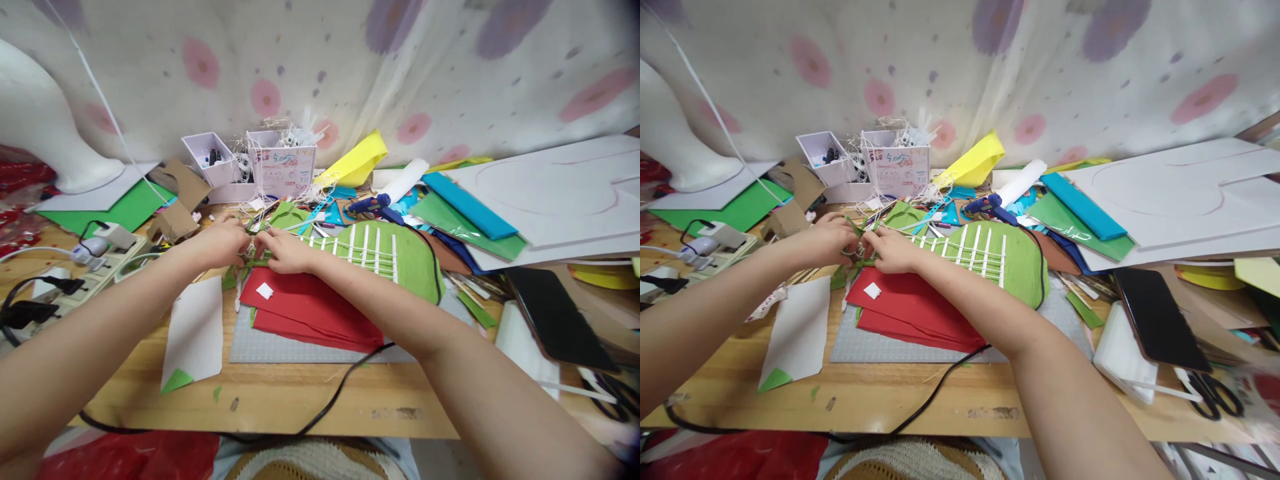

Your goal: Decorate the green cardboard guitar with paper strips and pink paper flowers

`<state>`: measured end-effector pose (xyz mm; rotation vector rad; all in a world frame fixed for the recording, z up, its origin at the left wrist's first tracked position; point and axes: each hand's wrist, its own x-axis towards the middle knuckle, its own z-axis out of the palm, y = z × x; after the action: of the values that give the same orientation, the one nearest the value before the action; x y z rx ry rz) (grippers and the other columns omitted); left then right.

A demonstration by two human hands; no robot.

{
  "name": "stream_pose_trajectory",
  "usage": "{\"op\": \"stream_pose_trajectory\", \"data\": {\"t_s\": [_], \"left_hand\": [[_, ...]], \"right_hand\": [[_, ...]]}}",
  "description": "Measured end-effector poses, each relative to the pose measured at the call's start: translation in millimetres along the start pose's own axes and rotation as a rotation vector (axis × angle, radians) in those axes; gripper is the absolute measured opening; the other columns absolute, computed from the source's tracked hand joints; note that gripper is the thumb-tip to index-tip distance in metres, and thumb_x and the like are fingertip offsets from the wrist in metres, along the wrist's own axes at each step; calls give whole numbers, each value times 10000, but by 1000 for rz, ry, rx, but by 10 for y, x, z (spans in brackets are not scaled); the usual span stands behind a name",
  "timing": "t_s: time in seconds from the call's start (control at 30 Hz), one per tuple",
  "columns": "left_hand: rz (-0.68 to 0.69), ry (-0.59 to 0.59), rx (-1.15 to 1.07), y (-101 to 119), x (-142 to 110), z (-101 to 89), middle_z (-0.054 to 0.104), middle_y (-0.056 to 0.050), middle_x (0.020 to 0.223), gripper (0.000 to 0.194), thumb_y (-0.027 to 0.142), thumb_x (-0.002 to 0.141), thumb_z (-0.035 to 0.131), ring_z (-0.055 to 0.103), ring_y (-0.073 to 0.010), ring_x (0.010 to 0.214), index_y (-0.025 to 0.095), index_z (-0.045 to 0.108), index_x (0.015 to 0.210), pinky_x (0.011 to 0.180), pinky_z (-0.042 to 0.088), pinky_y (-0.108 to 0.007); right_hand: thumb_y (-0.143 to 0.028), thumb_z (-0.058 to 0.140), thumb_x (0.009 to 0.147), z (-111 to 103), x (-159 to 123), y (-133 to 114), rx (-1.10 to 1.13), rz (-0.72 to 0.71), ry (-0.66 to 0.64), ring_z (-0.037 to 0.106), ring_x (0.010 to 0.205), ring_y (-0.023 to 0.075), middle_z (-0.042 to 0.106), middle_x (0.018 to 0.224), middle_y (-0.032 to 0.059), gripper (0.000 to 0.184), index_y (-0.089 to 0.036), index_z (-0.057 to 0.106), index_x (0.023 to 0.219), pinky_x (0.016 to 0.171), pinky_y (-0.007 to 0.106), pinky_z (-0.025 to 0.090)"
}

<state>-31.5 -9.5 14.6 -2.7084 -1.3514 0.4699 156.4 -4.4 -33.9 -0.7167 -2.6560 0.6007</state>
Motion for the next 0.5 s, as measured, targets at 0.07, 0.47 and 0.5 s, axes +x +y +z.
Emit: {"op": "stream_pose_trajectory", "data": {"t_s": [0.07, 0.47, 0.5], "left_hand": [[-13, 63, 35, 9, -98, -56, 700, -85, 860, 105, 255, 648, 723, 594, -289, 1024, 194, 700, 730, 1085, 279, -488], [-581, 443, -505, 807, -642, 210, 706, -37, 898, 282, 198, 812, 436, 643, -185, 722, 211, 537, 1075, 660, 463, -302], [-629, 406, -562, 858, -643, 268, 706, -37, 896, 283, 208, 817, 431, 638, -181, 690, 209, 527, 1083, 630, 457, -301]], "right_hand": [[-42, 519, 709, -6, -1, -4, -7, 1, -3, 513, 1077, 265, 630, 1047, 100, 352, -174, 492, 1034, 968, 402, 424], [-15, 497, 689, 18, 20, 26, 26, -4, 6, 515, 1079, 271, 693, 1019, 61, 373, -176, 493, 1025, 977, 415, 420], [-13, 496, 690, 16, 20, 26, 29, -4, 5, 515, 1079, 271, 694, 1016, 58, 372, -175, 493, 1024, 978, 416, 419]]}}
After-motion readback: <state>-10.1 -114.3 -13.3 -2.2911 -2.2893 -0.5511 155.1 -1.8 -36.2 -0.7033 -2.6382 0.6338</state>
